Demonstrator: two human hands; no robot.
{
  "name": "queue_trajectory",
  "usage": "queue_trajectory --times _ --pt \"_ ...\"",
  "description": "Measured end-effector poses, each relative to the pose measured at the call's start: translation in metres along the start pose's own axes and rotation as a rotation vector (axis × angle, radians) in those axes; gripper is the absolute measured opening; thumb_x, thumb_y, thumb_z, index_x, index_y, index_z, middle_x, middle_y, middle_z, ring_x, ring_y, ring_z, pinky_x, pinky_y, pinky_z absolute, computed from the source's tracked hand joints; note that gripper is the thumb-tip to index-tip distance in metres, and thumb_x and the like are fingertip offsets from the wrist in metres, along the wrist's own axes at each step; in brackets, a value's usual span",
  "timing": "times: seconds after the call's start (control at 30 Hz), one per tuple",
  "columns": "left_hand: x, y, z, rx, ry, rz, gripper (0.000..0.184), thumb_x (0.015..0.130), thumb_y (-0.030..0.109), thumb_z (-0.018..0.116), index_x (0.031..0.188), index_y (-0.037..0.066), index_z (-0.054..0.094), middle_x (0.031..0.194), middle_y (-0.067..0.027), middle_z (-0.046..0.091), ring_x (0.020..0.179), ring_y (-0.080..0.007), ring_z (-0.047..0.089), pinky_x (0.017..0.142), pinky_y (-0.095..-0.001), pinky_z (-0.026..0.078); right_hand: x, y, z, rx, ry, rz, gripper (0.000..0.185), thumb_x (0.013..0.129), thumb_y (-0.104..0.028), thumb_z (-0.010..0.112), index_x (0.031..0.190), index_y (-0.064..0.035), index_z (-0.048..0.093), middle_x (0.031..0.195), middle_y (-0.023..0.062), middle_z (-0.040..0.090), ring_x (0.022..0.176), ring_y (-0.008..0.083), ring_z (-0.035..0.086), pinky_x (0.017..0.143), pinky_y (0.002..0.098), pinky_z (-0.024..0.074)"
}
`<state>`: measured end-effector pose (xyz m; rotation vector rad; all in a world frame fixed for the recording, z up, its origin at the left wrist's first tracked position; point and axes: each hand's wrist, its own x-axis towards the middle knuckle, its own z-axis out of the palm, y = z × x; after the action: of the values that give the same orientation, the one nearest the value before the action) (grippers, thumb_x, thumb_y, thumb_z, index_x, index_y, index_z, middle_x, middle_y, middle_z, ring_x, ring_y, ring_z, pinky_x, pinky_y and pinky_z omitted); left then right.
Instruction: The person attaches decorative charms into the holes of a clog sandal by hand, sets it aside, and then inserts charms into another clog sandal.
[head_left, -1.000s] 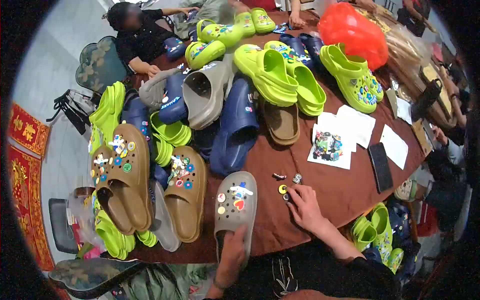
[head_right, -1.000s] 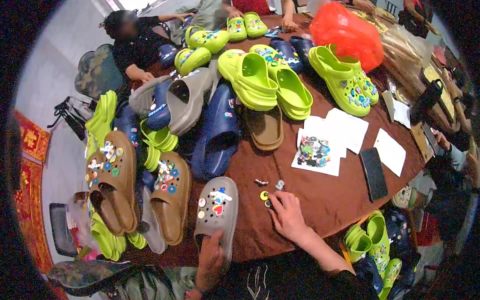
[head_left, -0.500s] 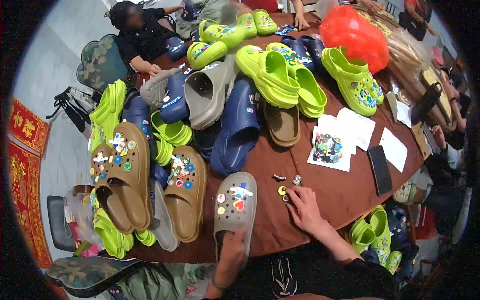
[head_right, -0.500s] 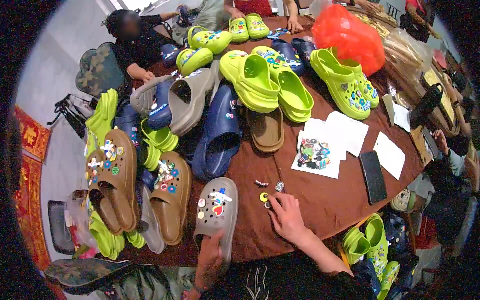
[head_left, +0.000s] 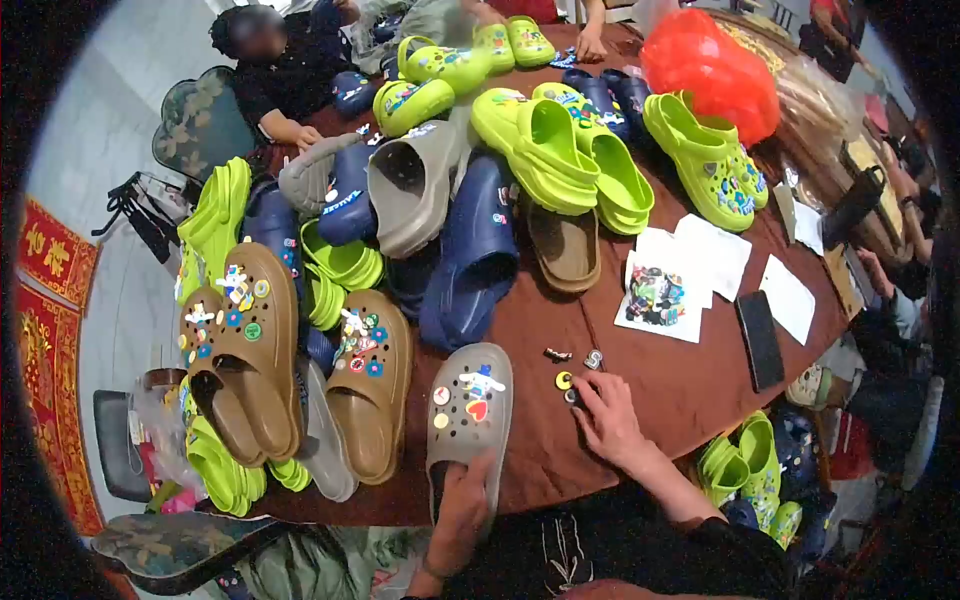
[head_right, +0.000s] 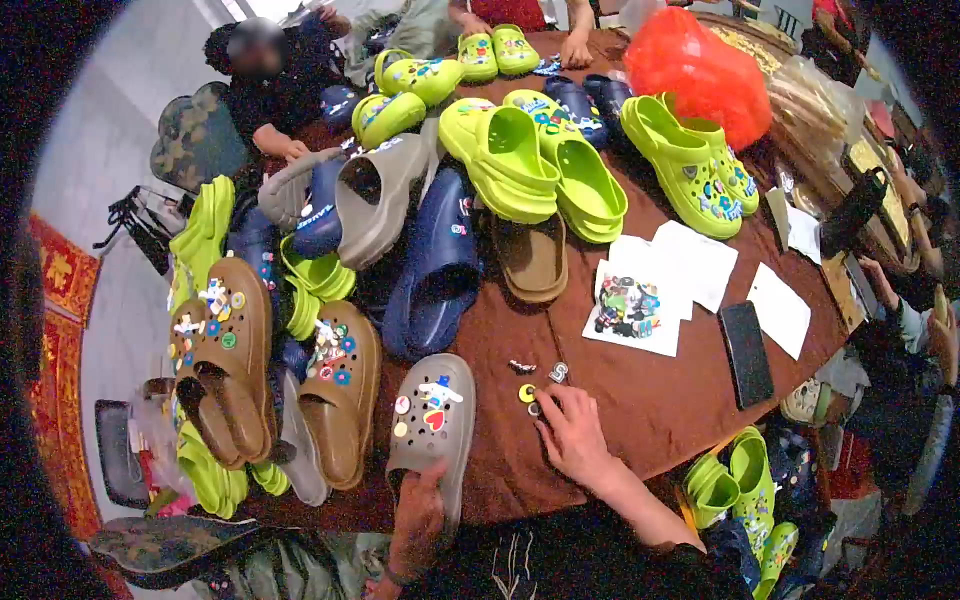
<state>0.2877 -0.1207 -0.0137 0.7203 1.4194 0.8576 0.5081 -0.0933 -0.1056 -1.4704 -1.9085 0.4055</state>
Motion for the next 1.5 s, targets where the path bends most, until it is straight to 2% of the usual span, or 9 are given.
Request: queue_trajectory --times 0.17,0.33,0.5,0.6,0.63,0.8,1.07,1.2,1.5 --pt "0.005 -0.009 -0.010 0.185 0.008 -0.114 0.035 0.091 0.019 0.056 0.117 -0.005 0.055 0.113 -0.0072 0.059 0.102 -0.0145 0.054 0.089 -0.0283 0.042 0.000 0.001 0.001 -0.008 -0.008 0.013 0.046 0.075 -0.002 0.066 0.119 -0.0021 0.052 0.114 0.0147 0.050 0.104 0.0335 0.048 0.083 0.0431 0.0382" --pt "0.014 -0.010 -0.005 -0.031 0.015 -0.077 0.038 0.090 0.018 0.057 0.120 -0.005 0.053 0.118 -0.0078 0.057 0.108 -0.0159 0.053 0.094 -0.0292 0.039 0.000 0.002 0.003 -0.003 0.001 -0.007 0.046 0.075 -0.002 0.066 0.119 -0.0023 0.053 0.114 0.0152 0.050 0.104 0.0342 0.048 0.085 0.0426 0.0382" --pt "0.030 -0.036 -0.008 -0.127 0.031 0.097 0.036 0.087 0.016 0.059 0.120 0.002 0.054 0.095 -0.0034 0.063 0.052 -0.0045 0.047 0.042 -0.0224 0.033 0.000 0.001 0.003 -0.013 0.002 -0.005 0.046 0.074 -0.002 0.067 0.118 -0.0014 0.053 0.114 0.0161 0.051 0.104 0.0343 0.048 0.085 0.0436 0.0383" --pt "0.025 -0.030 -0.011 -0.071 -0.006 0.003 0.035 0.088 0.017 0.058 0.119 0.002 0.055 0.094 -0.0014 0.064 0.048 -0.0019 0.046 0.039 -0.0209 0.031 0.002 -0.001 0.001 -0.025 -0.020 -0.001 0.047 0.074 -0.002 0.067 0.119 -0.0014 0.053 0.114 0.0162 0.050 0.104 0.0340 0.048 0.086 0.0433 0.0385" --pt "0.024 -0.029 -0.011 -0.060 -0.003 -0.007 0.034 0.088 0.016 0.059 0.119 0.002 0.055 0.095 -0.0016 0.064 0.050 -0.0013 0.047 0.040 -0.0206 0.031 0.001 -0.001 0.001 -0.024 -0.022 -0.004 0.047 0.074 -0.001 0.067 0.119 -0.0014 0.053 0.114 0.0162 0.050 0.104 0.0340 0.048 0.086 0.0431 0.0385" --pt "0.016 -0.008 -0.007 -0.034 -0.027 -0.130 0.036 0.090 0.019 0.057 0.117 -0.006 0.056 0.115 -0.0095 0.059 0.110 -0.0185 0.053 0.096 -0.0300 0.038 0.000 0.001 0.002 -0.039 -0.029 -0.011 0.048 0.073 -0.001 0.067 0.119 -0.0015 0.053 0.113 0.0162 0.050 0.104 0.0337 0.048 0.086 0.0421 0.0387" --pt "0.015 -0.007 -0.003 0.044 -0.020 0.086 0.031 0.092 0.017 0.055 0.114 -0.004 0.058 0.112 -0.0085 0.061 0.107 -0.0167 0.055 0.094 -0.0298 0.039 0.004 -0.004 0.003 -0.093 -0.027 -0.014 0.051 0.077 -0.005 0.066 0.127 -0.0066 0.050 0.115 0.0160 0.049 0.103 0.0330 0.047 0.083 0.0423 0.0385" --pt "0.012 -0.005 -0.004 -0.057 -0.024 -0.098 0.029 0.092 0.017 0.055 0.111 -0.004 0.059 0.111 -0.0079 0.061 0.105 -0.0158 0.055 0.092 -0.0287 0.040 0.013 0.004 0.007 -0.229 -0.101 -0.082 0.049 0.079 -0.007 0.064 0.126 -0.0083 0.051 0.113 0.0139 0.050 0.098 0.0312 0.048 0.080 0.0408 0.0404" --pt "0.011 0.001 -0.001 -0.066 0.009 -0.121 0.029 0.092 0.017 0.054 0.111 -0.004 0.059 0.109 -0.0045 0.061 0.102 -0.0136 0.055 0.089 -0.0275 0.041 0.018 0.010 0.014 -0.030 0.009 -0.050 0.033 0.075 -0.005 0.067 0.106 -0.0059 0.055 0.102 0.0134 0.054 0.092 0.0308 0.051 0.076 0.0395 0.0416"
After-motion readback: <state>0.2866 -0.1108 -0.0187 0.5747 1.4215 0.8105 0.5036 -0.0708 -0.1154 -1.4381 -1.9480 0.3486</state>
